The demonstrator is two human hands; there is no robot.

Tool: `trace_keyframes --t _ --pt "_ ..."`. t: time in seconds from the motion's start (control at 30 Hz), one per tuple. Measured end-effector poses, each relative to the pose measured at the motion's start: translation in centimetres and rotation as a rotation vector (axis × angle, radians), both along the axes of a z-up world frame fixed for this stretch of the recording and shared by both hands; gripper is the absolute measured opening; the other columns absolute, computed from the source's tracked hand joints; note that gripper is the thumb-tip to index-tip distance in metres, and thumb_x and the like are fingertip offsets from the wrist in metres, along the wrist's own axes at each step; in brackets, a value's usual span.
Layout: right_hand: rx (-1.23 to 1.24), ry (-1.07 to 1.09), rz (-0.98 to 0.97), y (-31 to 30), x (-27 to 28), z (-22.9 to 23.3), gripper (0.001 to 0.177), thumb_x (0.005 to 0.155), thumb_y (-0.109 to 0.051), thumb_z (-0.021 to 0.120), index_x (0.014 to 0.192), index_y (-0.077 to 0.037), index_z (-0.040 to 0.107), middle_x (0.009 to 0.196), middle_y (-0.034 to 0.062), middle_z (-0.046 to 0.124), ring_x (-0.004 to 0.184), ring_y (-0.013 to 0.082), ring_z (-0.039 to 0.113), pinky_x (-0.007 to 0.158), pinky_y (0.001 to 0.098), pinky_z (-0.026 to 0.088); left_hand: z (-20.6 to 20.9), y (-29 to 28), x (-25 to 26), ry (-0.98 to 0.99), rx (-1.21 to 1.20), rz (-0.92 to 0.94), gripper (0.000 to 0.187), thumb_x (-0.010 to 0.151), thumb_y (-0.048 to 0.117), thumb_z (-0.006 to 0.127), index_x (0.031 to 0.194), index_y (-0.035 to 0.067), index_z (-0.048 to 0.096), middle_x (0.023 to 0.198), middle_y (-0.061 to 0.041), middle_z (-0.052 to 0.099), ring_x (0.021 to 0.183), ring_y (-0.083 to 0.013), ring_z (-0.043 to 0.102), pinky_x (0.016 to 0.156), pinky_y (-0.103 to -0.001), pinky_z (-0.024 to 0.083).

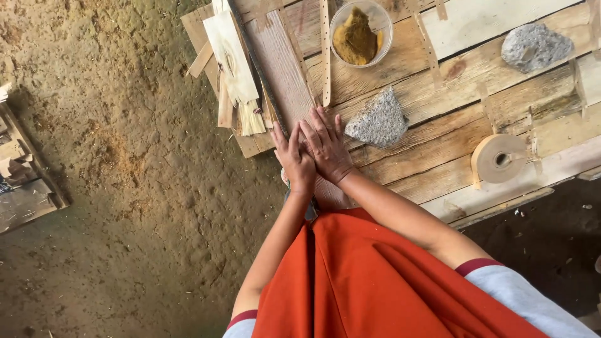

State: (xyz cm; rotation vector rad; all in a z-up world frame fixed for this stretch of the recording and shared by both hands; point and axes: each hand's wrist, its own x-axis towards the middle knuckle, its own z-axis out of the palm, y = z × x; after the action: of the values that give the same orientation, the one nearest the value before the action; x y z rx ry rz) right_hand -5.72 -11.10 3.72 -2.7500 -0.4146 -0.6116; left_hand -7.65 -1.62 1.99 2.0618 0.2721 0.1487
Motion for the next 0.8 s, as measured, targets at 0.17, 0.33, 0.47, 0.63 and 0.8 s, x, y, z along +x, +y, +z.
trace_keyframes --t 0.17,0.33,0.47,0.63,0.8 --pt "-0.018 -0.003 0.005 0.1 0.8 -0.2 0.047 0.108 -0.033 0.051 0.15 -0.013 0.052 0.158 0.019 0.045 0.15 0.0352 0.039 0.121 0.0606 0.021 -0.1 0.0 0.2 -0.146 -0.085 0.008 0.06 0.091 -0.01 0.057 0.139 0.025 0.065 0.167 -0.014 0.03 0.15 -0.0521 0.021 0.116 -0.068 0.025" --pt "-0.014 -0.009 0.015 -0.4 -0.9 0.1 0.046 0.109 -0.033 0.05 0.15 -0.012 0.052 0.158 0.0198 0.044 0.149 0.0364 0.039 0.12 0.061 0.023 -0.3 0.2 -0.5 -0.17 -0.096 -0.008 0.065 0.086 -0.012 0.058 0.14 0.024 0.065 0.168 -0.015 0.027 0.15 -0.0527 0.019 0.119 -0.064 0.024" --pt "-0.018 -0.012 0.037 -0.7 -2.4 0.7 0.046 0.109 -0.032 0.046 0.15 -0.011 0.052 0.157 0.02 0.046 0.147 0.036 0.043 0.121 0.0581 0.026 -0.8 0.1 -0.2 -0.171 -0.092 0.004 0.071 0.081 -0.016 0.053 0.138 0.023 0.067 0.167 -0.013 0.031 0.152 -0.0489 0.02 0.121 -0.061 0.023" --pt "-0.035 0.01 0.064 -0.5 -2.6 1.3 0.044 0.11 -0.027 0.046 0.15 -0.009 0.05 0.157 0.0216 0.045 0.148 0.0374 0.041 0.122 0.0571 0.026 -0.5 0.2 -0.2 -0.147 -0.083 0.023 0.07 0.08 -0.014 0.051 0.136 0.023 0.069 0.168 -0.011 0.03 0.151 -0.0506 0.023 0.117 -0.069 0.025" --pt "0.396 0.051 0.157 -1.4 -2.2 2.9 0.04 0.109 -0.019 0.044 0.144 -0.006 0.058 0.148 0.0192 0.053 0.141 0.0373 0.048 0.12 0.0475 0.036 -0.1 0.2 -0.7 -0.117 0.109 -0.024 0.074 0.075 -0.008 0.057 0.139 0.028 0.065 0.171 -0.008 0.022 0.152 -0.0517 0.019 0.108 -0.082 0.018"
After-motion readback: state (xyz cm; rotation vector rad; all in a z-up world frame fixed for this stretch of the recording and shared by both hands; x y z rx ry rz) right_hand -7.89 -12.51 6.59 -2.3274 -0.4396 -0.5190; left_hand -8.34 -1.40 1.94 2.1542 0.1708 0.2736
